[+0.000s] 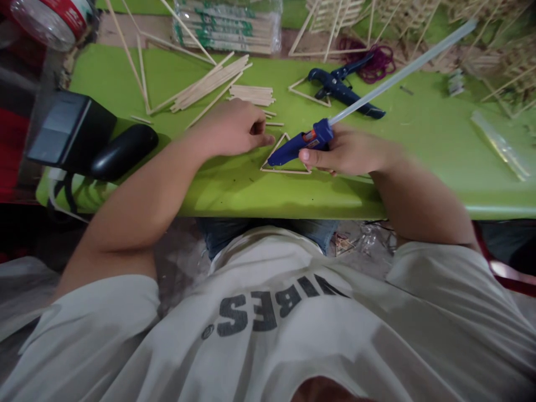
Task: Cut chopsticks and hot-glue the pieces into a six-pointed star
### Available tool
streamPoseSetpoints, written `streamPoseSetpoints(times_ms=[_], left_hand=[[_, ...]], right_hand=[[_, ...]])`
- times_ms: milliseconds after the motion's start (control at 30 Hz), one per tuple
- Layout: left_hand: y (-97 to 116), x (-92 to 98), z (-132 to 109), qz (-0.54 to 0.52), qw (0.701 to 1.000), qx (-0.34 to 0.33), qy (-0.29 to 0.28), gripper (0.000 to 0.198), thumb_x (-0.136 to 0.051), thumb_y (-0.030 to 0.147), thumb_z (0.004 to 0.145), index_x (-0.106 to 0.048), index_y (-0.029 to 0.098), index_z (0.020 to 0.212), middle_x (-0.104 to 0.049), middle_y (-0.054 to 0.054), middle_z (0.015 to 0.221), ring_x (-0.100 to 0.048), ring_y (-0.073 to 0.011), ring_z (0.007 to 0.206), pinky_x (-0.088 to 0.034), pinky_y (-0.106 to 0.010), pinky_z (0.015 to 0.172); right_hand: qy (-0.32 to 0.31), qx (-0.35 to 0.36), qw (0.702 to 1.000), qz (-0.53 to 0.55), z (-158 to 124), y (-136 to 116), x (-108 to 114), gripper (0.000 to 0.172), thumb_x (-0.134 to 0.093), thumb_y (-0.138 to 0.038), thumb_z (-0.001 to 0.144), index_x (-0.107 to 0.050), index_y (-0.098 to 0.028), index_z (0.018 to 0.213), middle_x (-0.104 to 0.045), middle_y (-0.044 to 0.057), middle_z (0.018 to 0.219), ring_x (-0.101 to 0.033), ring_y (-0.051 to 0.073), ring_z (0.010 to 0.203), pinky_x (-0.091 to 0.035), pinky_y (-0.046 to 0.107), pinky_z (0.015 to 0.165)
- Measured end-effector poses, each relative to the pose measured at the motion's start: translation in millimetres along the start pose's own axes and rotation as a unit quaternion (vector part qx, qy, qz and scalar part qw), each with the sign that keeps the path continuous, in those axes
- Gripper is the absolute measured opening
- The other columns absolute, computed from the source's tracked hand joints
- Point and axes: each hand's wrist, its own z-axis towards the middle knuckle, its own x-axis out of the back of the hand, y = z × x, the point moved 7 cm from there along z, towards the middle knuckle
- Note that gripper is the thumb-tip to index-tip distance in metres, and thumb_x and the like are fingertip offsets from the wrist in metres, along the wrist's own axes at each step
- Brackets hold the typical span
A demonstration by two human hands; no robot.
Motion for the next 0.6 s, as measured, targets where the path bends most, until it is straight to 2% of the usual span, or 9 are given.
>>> streamPoseSetpoints(times_ms=[133, 267, 467, 533, 600], left_hand=[[1.3, 0.1, -1.5, 0.014, 1.000, -0.005, 0.008, 0.044, -0.076, 0.067, 0.112, -0.090, 0.026, 0.121, -0.089, -0.012, 0.122, -0.083, -0.0361, 0.121, -0.056, -0.048, 0.109], [2.7, 0.6, -1.9, 0.016, 1.000, -0.003, 0.007, 0.044, -0.076, 0.068, 0.112, -0.091, 0.028, 0.123, -0.090, -0.009, 0.123, -0.083, -0.0346, 0.123, -0.056, -0.044, 0.110], [12.0, 5.8, -5.3, 0.064, 0.998, -0.013, 0.018, 0.038, -0.077, 0.061, 0.115, -0.090, 0.025, 0.118, -0.091, -0.010, 0.117, -0.082, -0.0321, 0.107, -0.052, -0.043, 0.090], [13.2, 6.8, -6.2, 0.072, 0.997, -0.012, 0.019, 0.038, -0.076, 0.060, 0.114, -0.091, 0.025, 0.118, -0.091, -0.010, 0.115, -0.081, -0.0321, 0.105, -0.052, -0.045, 0.089], [12.3, 7.2, -6.4, 0.064, 0.998, -0.009, 0.018, 0.042, -0.075, 0.067, 0.111, -0.092, 0.031, 0.122, -0.092, -0.009, 0.117, -0.081, -0.0344, 0.110, -0.055, -0.048, 0.094]], right_hand=[[0.000, 0.012, 1.000, 0.010, 2.6, 2.1, -2.2, 0.076, -0.086, -0.100, 0.100, -0.078, -0.025, 0.099, -0.061, -0.003, 0.073, -0.060, 0.015, 0.063, -0.049, 0.029, 0.056], [-0.006, 0.008, 1.000, 0.006, 0.8, -0.1, -2.8, 0.078, -0.086, -0.103, 0.098, -0.077, -0.025, 0.097, -0.061, -0.002, 0.072, -0.062, 0.016, 0.065, -0.051, 0.029, 0.058], [0.000, -0.020, 1.000, -0.016, -0.2, -2.1, -1.8, 0.087, -0.079, -0.110, 0.096, -0.078, -0.023, 0.098, -0.061, -0.002, 0.073, -0.064, 0.016, 0.062, -0.057, 0.031, 0.059], [0.007, -0.030, 0.999, -0.023, -0.2, -1.8, -0.6, 0.089, -0.079, -0.112, 0.094, -0.078, -0.023, 0.096, -0.062, -0.001, 0.073, -0.066, 0.017, 0.064, -0.057, 0.032, 0.060], [0.012, -0.040, 0.999, -0.027, -0.1, -1.1, 0.6, 0.088, -0.080, -0.111, 0.094, -0.078, -0.023, 0.095, -0.063, 0.000, 0.074, -0.066, 0.018, 0.065, -0.057, 0.032, 0.060]])
